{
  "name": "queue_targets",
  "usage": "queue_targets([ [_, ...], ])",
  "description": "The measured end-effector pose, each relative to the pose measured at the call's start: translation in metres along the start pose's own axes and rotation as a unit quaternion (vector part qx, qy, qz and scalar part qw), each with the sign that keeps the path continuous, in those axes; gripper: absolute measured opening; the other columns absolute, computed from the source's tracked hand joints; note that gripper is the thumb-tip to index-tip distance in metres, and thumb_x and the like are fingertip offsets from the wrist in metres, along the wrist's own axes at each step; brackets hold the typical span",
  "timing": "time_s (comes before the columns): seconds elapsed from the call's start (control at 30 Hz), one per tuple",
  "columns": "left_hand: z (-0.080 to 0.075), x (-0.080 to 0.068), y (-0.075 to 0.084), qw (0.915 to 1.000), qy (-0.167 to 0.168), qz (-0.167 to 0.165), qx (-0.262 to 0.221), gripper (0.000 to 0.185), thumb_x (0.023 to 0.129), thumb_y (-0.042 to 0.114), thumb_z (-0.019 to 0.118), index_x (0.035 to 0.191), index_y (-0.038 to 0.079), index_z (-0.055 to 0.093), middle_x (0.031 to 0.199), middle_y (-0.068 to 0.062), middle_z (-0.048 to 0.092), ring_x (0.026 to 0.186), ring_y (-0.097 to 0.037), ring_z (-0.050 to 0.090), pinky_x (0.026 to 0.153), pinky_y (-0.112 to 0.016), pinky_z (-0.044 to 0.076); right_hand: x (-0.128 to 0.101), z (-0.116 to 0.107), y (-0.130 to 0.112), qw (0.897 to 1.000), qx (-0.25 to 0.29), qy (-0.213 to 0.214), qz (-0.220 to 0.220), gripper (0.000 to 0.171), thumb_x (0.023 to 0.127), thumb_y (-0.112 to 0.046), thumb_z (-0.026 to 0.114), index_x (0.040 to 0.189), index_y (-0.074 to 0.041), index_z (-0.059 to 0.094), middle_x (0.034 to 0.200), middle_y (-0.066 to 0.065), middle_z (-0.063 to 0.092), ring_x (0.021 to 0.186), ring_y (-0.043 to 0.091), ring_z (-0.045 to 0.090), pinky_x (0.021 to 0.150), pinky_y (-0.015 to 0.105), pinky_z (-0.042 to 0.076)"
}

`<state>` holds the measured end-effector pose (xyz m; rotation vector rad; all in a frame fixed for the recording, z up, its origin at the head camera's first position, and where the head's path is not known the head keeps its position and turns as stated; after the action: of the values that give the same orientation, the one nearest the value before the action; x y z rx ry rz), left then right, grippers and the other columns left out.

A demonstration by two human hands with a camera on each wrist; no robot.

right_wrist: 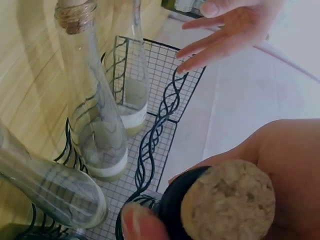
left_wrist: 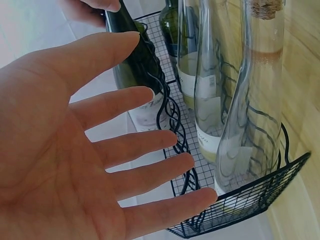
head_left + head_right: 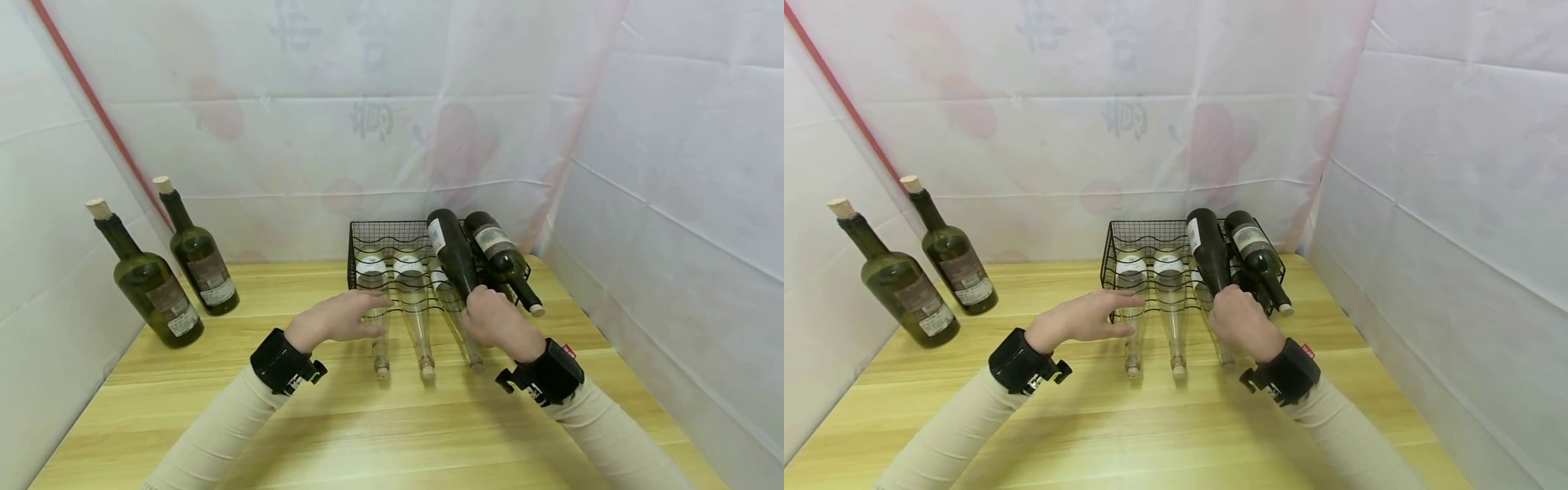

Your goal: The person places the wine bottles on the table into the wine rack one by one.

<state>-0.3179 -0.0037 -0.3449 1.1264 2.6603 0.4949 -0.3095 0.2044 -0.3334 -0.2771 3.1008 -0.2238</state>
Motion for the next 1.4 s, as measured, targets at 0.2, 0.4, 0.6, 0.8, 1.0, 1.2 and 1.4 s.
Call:
queue_targets([
  [0.2, -0.001, -0.002, 0.001, 1.0, -0.002, 0.001, 0.005, 0.056, 0.102, 0.03, 0.066, 0.152, 0.011, 0.051, 0.16, -0.013, 0.048, 0.154, -0.034, 0.038, 0.126, -0.053, 0.033, 0.004, 0.007, 0.008, 0.997, 0.052, -0.055, 0.032, 0.053, 0.102, -0.016, 0.043, 0.134, 0.026, 0.036, 0.071, 0.014, 0.055, 0.051, 0.021, 0.052, 0.046, 0.028, 0.039],
  [0.4, -0.001, -0.003, -0.002, 1.0, 0.001, 0.0, 0.007, 0.056, 0.102, 0.031, 0.065, 0.152, 0.011, 0.051, 0.161, -0.012, 0.047, 0.154, -0.034, 0.038, 0.126, -0.053, 0.033, 0.0, 0.003, 0.007, 0.999, -0.014, -0.032, 0.024, 0.088, 0.103, -0.029, 0.062, 0.155, 0.021, 0.012, 0.06, 0.009, 0.056, 0.047, 0.019, 0.052, 0.045, 0.027, 0.032],
  [0.6, 0.002, -0.004, -0.005, 0.9999, -0.003, -0.01, 0.004, 0.058, 0.101, 0.032, 0.066, 0.154, 0.014, 0.05, 0.161, -0.013, 0.046, 0.154, -0.036, 0.035, 0.127, -0.055, 0.031, -0.007, -0.007, -0.001, 0.996, -0.076, 0.044, 0.009, 0.088, 0.096, -0.023, 0.072, 0.161, 0.005, 0.02, 0.06, 0.007, 0.051, 0.048, 0.018, 0.042, 0.046, 0.028, 0.025],
  [0.8, 0.001, -0.005, -0.008, 0.9999, 0.0, -0.01, 0.006, 0.059, 0.101, 0.032, 0.067, 0.153, 0.012, 0.05, 0.16, -0.014, 0.047, 0.154, -0.036, 0.036, 0.127, -0.055, 0.031, -0.006, -0.013, -0.011, 0.988, -0.112, 0.101, -0.023, 0.072, 0.096, -0.012, 0.064, 0.156, 0.012, 0.031, 0.051, 0.004, 0.04, 0.043, 0.014, 0.028, 0.045, 0.025, 0.015],
  [1.0, 0.002, -0.006, -0.009, 0.9999, -0.002, -0.011, 0.006, 0.058, 0.101, 0.031, 0.067, 0.153, 0.012, 0.05, 0.161, -0.015, 0.046, 0.154, -0.037, 0.036, 0.127, -0.056, 0.03, 0.009, 0.002, -0.003, 1.0, -0.007, -0.013, -0.016, 0.074, 0.1, -0.013, 0.048, 0.152, 0.026, 0.013, 0.049, 0.0, 0.041, 0.04, 0.013, 0.035, 0.042, 0.024, 0.024],
  [1.2, 0.001, -0.007, -0.009, 0.9999, -0.003, -0.01, 0.011, 0.058, 0.101, 0.031, 0.066, 0.153, 0.011, 0.05, 0.16, -0.015, 0.046, 0.153, -0.037, 0.037, 0.126, -0.056, 0.031, 0.017, 0.012, 0.009, 0.994, 0.062, -0.092, 0.014, 0.075, 0.106, -0.022, 0.035, 0.151, 0.027, 0.0, 0.051, -0.002, 0.042, 0.044, 0.013, 0.036, 0.049, 0.027, 0.031],
  [1.4, 0.002, -0.006, -0.008, 0.9999, -0.005, -0.009, 0.012, 0.058, 0.101, 0.03, 0.067, 0.153, 0.011, 0.05, 0.161, -0.015, 0.046, 0.153, -0.037, 0.037, 0.126, -0.057, 0.031, 0.013, 0.008, 0.011, 0.997, 0.033, -0.072, 0.023, 0.088, 0.106, -0.03, 0.053, 0.154, 0.024, 0.002, 0.05, 0.001, 0.047, 0.041, 0.014, 0.043, 0.045, 0.025, 0.033],
])
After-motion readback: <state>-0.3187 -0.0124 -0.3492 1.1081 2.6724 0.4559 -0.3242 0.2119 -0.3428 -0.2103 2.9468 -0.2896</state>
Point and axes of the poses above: each hand's wrist, its own x-axis towards the middle knuckle, its own z-axis out of the palm, y = z × x, the point moved 9 cm from there along x, towards the middle knuckle
